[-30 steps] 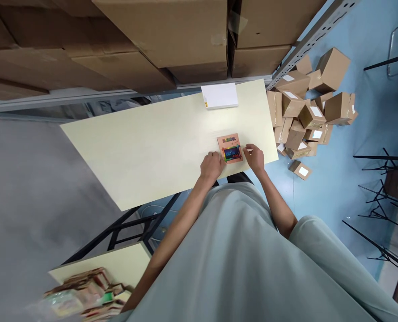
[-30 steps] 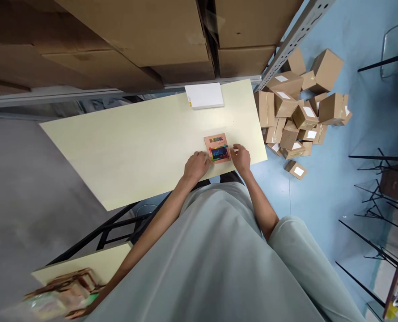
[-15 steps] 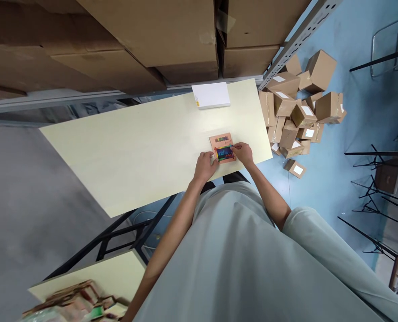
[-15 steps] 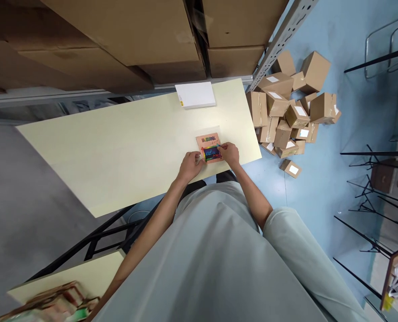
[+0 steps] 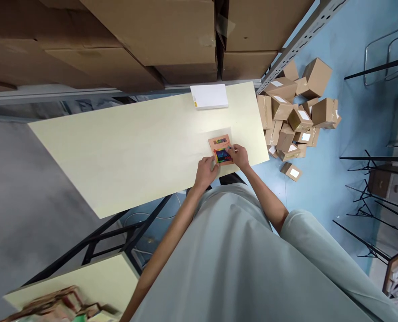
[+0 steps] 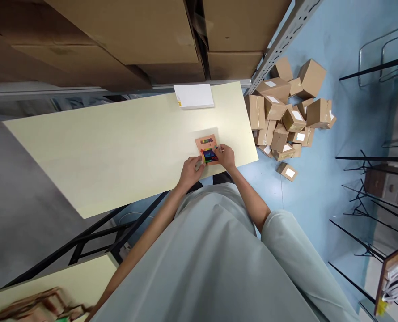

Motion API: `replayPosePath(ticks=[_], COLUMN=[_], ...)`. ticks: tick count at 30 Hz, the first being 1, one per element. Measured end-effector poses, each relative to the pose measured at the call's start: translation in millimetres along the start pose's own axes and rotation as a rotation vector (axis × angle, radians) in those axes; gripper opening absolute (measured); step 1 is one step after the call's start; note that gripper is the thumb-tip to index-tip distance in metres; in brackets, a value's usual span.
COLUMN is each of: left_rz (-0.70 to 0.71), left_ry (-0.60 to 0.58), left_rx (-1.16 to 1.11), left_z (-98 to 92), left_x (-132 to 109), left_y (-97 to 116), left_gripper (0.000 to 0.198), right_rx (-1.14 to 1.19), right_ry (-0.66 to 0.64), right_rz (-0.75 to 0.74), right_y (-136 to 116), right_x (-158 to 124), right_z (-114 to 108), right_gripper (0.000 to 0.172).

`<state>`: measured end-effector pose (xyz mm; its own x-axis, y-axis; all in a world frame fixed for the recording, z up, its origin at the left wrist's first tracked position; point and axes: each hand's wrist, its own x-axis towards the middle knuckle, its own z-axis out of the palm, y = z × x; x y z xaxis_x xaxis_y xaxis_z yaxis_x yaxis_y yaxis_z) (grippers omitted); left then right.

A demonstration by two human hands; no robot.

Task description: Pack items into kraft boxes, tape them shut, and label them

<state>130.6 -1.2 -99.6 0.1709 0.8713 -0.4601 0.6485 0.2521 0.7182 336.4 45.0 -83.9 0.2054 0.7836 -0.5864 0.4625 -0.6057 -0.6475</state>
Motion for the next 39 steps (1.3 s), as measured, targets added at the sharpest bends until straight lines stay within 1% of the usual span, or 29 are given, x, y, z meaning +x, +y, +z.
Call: replayPosePath(ticks=[2, 6, 8, 11, 13, 15, 17, 20, 22, 25, 28, 30, 31, 34, 36, 37, 39], left_rz=[0.029, 0.072, 0.071, 0.056, 0.066, 0.087, 0.090, 0.053, 0.023, -0.028, -0.080, -0.124, -0.151, -0.236, -0.276, -0.287, -0.294], left_ry=[-0.008, 0.007, 0.029, 0.093, 0.130, 0.132, 0.106, 0.086, 0.113, 0.172, 0.265, 0.318, 0.325, 0.293, 0.286, 0.293, 0.322], left_rx=[-0.032, -0.088, -0.097, -0.119, -0.158, -0.208, -0.267, -0.358, -0.411, -0.484, -0.434, -0.323, -0.262, -0.115, -0.071, -0.073, -0.122], left_z=[5.6, 16.9, 21.4, 25.3, 25.5, 23.6, 19.3, 7.7, -3.3, -22.0, -39.3, -48.1, -51.4, -57.2, -58.3, -58.3, -57.5], left_x=[-1, 2, 5, 8, 8, 8, 8, 4, 0, -6, -8, -4, -1, 11, 17, 19, 21], left_y=[6, 16, 17, 17, 16, 17, 19, 24, 28, 29, 24, 16, 12, -3, -13, -18, -26], left_gripper=[0.039, 0.040, 0.040, 0.044, 0.049, 0.052, 0.053, 0.047, 0.045, 0.047, 0.044, 0.037, 0.032, 0.019, 0.017, 0.018, 0.019], right_rx=[-0.022, -0.047, -0.096, -0.219, -0.292, -0.344, -0.372, -0.371, -0.366, -0.396, -0.450, -0.499, -0.525, -0.546, -0.503, -0.475, -0.424], right_ry=[0.013, 0.051, 0.072, 0.088, 0.088, 0.080, 0.060, 0.019, -0.018, -0.081, -0.157, -0.203, -0.227, -0.317, -0.372, -0.373, -0.299], right_rz=[-0.027, -0.029, -0.023, -0.036, -0.067, -0.103, -0.135, -0.180, -0.210, -0.249, -0.277, -0.278, -0.274, -0.275, -0.275, -0.265, -0.225], right_y=[-1, -3, -6, -14, -21, -30, -41, -59, -70, -82, -91, -95, -95, -93, -88, -84, -77], right_x=[0, 2, 3, 2, -1, -8, -18, -36, -48, -63, -72, -73, -72, -66, -58, -54, -46], right_z=[-8, -21, -23, -21, -20, -19, -17, -9, -1, 16, 35, 46, 52, 64, 67, 66, 59], right_gripper=[0.030, 0.028, 0.027, 0.026, 0.026, 0.024, 0.022, 0.018, 0.016, 0.023, 0.027, 0.028, 0.029, 0.032, 0.034, 0.034, 0.032])
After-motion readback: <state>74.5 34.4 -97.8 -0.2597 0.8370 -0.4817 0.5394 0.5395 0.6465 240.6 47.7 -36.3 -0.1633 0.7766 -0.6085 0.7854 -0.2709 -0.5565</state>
